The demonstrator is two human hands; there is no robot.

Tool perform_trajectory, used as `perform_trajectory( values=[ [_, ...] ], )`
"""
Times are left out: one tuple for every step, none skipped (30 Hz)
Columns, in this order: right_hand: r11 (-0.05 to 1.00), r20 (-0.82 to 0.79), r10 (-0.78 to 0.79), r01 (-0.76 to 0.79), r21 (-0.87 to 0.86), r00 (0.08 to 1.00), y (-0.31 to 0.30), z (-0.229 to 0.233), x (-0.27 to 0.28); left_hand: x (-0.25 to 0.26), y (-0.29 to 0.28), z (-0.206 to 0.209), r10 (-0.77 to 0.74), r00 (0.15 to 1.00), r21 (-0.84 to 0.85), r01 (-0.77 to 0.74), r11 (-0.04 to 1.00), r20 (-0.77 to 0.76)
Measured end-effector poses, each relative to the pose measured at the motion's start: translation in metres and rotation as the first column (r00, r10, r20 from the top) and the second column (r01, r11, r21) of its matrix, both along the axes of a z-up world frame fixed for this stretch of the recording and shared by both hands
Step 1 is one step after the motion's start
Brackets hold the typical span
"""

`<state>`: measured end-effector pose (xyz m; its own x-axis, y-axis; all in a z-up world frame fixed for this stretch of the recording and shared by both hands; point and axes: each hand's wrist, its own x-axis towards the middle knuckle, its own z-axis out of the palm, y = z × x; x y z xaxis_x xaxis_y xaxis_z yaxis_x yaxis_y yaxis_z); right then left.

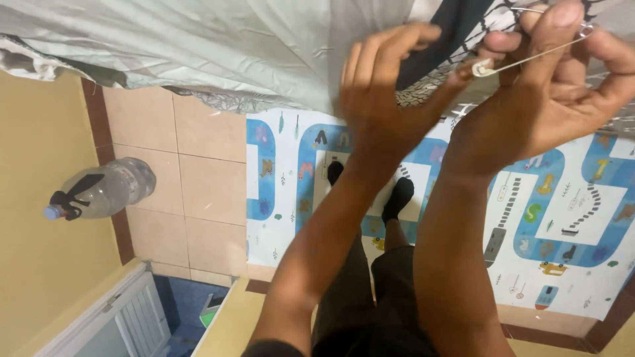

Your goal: The recorder uses safety pins to secure a patterned case onto a bolster pillow.

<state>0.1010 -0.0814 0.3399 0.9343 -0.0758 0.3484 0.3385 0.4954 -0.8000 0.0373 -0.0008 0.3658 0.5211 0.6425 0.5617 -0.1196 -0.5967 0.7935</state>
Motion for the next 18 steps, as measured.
perform_trajectory(
  values=[
    [1.0, 0.002, -0.001, 0.001, 0.001, 1.0, -0.002, -0.002, 0.0, 0.005, 0.0, -0.002, -0.001, 1.0, 0.001, 0.001, 1.0, 0.002],
    [1.0, 0.005, 0.001, 0.0, -0.024, 1.0, -0.004, -0.004, 0.0, 0.01, 0.0, -0.004, 0.077, 0.994, 0.012, -0.076, 0.997, -0.081],
    [0.999, 0.007, 0.002, -0.002, -0.049, 1.0, -0.006, -0.006, 0.0, 0.016, 0.0, -0.007, 0.149, 0.976, 0.027, -0.147, 0.989, -0.161],
    [0.999, 0.006, 0.0, 0.0, -0.051, 1.0, -0.006, -0.004, -0.002, 0.017, -0.002, -0.011, 0.147, 0.976, 0.025, -0.145, 0.989, -0.162],
    [0.997, 0.008, -0.017, 0.017, -0.081, 1.0, -0.005, -0.001, -0.003, 0.018, -0.005, -0.015, 0.199, 0.974, 0.206, -0.175, 0.963, -0.104],
    [0.993, 0.013, -0.032, 0.033, -0.109, 0.999, -0.004, 0.001, -0.004, 0.02, -0.007, -0.019, 0.236, 0.971, 0.379, -0.204, 0.903, -0.038],
    [0.993, 0.016, -0.033, 0.035, -0.11, 0.999, -0.006, 0.001, -0.002, 0.022, -0.011, -0.021, 0.234, 0.971, 0.378, -0.204, 0.903, -0.036],
    [0.995, 0.015, -0.008, 0.009, -0.103, 1.0, -0.007, 0.0, -0.002, 0.023, -0.014, -0.023, 0.276, 0.958, 0.238, -0.252, 0.938, -0.072],
    [0.995, 0.014, 0.018, -0.016, -0.096, 1.0, -0.008, -0.001, -0.002, 0.024, -0.018, -0.026, 0.309, 0.944, 0.096, -0.299, 0.949, -0.117],
    [0.995, 0.014, 0.019, -0.018, -0.097, 1.0, -0.009, -0.001, -0.003, 0.023, -0.018, -0.03, 0.311, 0.943, 0.096, -0.301, 0.949, -0.117],
    [0.996, 0.001, 0.021, -0.021, -0.091, 1.0, -0.01, -0.001, -0.003, 0.022, -0.018, -0.034, 0.273, 0.956, 0.055, -0.268, 0.962, -0.109],
    [0.996, -0.012, 0.022, -0.023, -0.083, 1.0, -0.011, -0.001, -0.003, 0.021, -0.019, -0.038, 0.234, 0.967, 0.015, -0.234, 0.972, -0.098],
    [0.996, -0.012, 0.022, -0.023, -0.083, 1.0, -0.008, 0.006, -0.003, 0.021, -0.018, -0.041, 0.234, 0.967, 0.015, -0.234, 0.972, -0.098],
    [0.996, 0.005, 0.044, -0.044, -0.079, 0.999, -0.006, 0.012, -0.003, 0.02, -0.019, -0.043, 0.214, 0.971, 0.034, -0.212, 0.977, -0.107],
    [0.995, 0.022, 0.067, -0.065, -0.073, 0.998, -0.004, 0.018, -0.004, 0.018, -0.019, -0.046, 0.195, 0.974, 0.053, -0.19, 0.98, -0.116],
    [0.995, 0.023, 0.069, -0.067, -0.072, 0.997, -0.007, 0.014, -0.005, 0.021, -0.02, -0.049, 0.197, 0.974, 0.055, -0.192, 0.98, -0.115],
    [0.994, 0.032, 0.037, -0.034, -0.103, 0.999, -0.01, 0.01, -0.007, 0.022, -0.02, -0.051, 0.217, 0.97, 0.056, -0.212, 0.976, -0.107],
    [0.991, 0.044, 0.005, 0.0, -0.133, 0.999, -0.013, 0.007, -0.007, 0.025, -0.019, -0.054, 0.236, 0.967, 0.057, -0.231, 0.971, -0.097]
  ],
)
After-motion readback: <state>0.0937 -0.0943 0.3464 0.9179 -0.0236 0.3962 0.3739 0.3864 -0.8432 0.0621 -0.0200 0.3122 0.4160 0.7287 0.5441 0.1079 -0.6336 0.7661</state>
